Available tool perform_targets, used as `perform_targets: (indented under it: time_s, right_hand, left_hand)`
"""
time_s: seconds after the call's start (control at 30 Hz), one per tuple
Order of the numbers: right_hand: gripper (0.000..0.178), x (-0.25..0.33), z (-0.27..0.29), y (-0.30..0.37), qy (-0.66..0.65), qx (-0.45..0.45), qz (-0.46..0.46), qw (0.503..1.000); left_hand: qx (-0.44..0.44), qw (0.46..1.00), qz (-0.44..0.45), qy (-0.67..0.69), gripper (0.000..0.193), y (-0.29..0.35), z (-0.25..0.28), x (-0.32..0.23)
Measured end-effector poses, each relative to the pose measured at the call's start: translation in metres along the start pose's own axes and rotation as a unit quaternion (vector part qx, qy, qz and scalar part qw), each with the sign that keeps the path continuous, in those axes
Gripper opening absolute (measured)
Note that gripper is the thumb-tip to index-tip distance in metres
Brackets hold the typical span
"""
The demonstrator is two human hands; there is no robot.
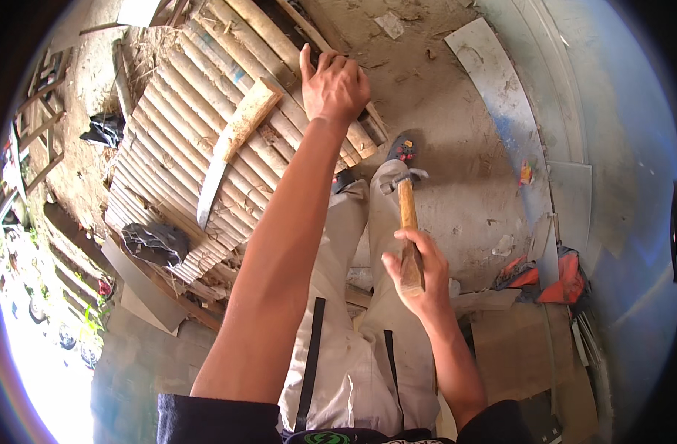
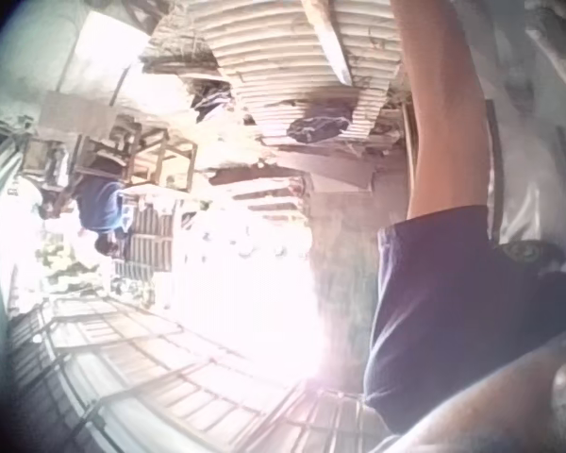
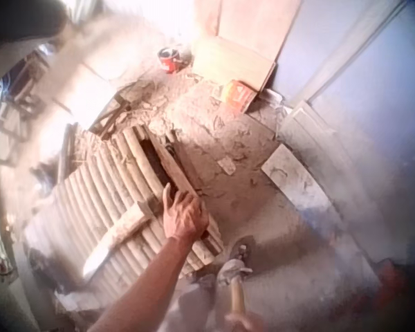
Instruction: The person assembles a bamboo structure by positioning bamboo poles and securing them with nails using a hammer. They repeatedly hammer nails into the bamboo frame to fasten the pieces together.
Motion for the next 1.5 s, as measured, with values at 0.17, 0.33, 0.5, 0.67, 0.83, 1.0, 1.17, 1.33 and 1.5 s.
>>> perform_targets:
  time_s: [0.17, 0.33, 0.5, 0.67, 0.83, 1.0, 1.17, 1.33, 1.5]
  right_hand:
    - [0.033, 0.030, 0.007, -0.046, 0.049, -0.115, 0.230, 0.965]
    - [0.043, 0.024, 0.003, -0.093, -0.382, -0.050, 0.138, 0.913]
    - [0.054, 0.021, -0.024, -0.162, -0.278, -0.109, 0.025, 0.954]
    - [0.061, 0.037, -0.037, -0.185, -0.228, -0.112, -0.004, 0.967]
    - [0.065, 0.044, -0.051, -0.205, -0.149, -0.092, -0.027, 0.984]
    - [0.061, 0.044, -0.050, -0.218, -0.214, -0.139, -0.037, 0.966]
    - [0.053, 0.049, -0.053, -0.209, -0.295, -0.122, -0.011, 0.948]
    - [0.045, 0.066, -0.049, -0.182, -0.276, -0.083, 0.157, 0.945]
    - [0.034, 0.048, -0.045, -0.193, -0.382, -0.011, 0.063, 0.922]
  left_hand:
    - [0.026, 1.000, 0.011, -0.001, 0.025, -0.004, -0.002, 0.001]
    - [-0.010, 1.000, 0.006, 0.010, 0.023, -0.005, 0.003, 0.000]
    - [-0.026, 0.999, 0.010, 0.021, 0.020, -0.004, 0.002, 0.003]
    - [0.031, 0.999, 0.021, 0.037, 0.030, -0.003, -0.004, 0.005]
    - [0.055, 0.997, 0.031, 0.045, 0.033, -0.003, -0.003, 0.007]
    - [0.054, 0.995, 0.046, 0.069, 0.033, -0.003, -0.005, 0.008]
    - [-0.006, 0.998, 0.031, 0.052, 0.025, -0.003, 0.000, 0.009]
    - [-0.005, 0.998, 0.034, 0.051, 0.023, -0.002, -0.002, 0.008]
    - [-0.019, 0.998, 0.038, 0.050, 0.021, -0.001, -0.001, 0.008]
Point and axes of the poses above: each hand's wrist, its own y-axis away from the middle knuckle, its own z-axis out of the back of the hand, x = y × z, the point moved 7 cm from there along -y, towards the middle knuckle, and after that the axes turned 6 degrees about -x, right-handed, at the moved point
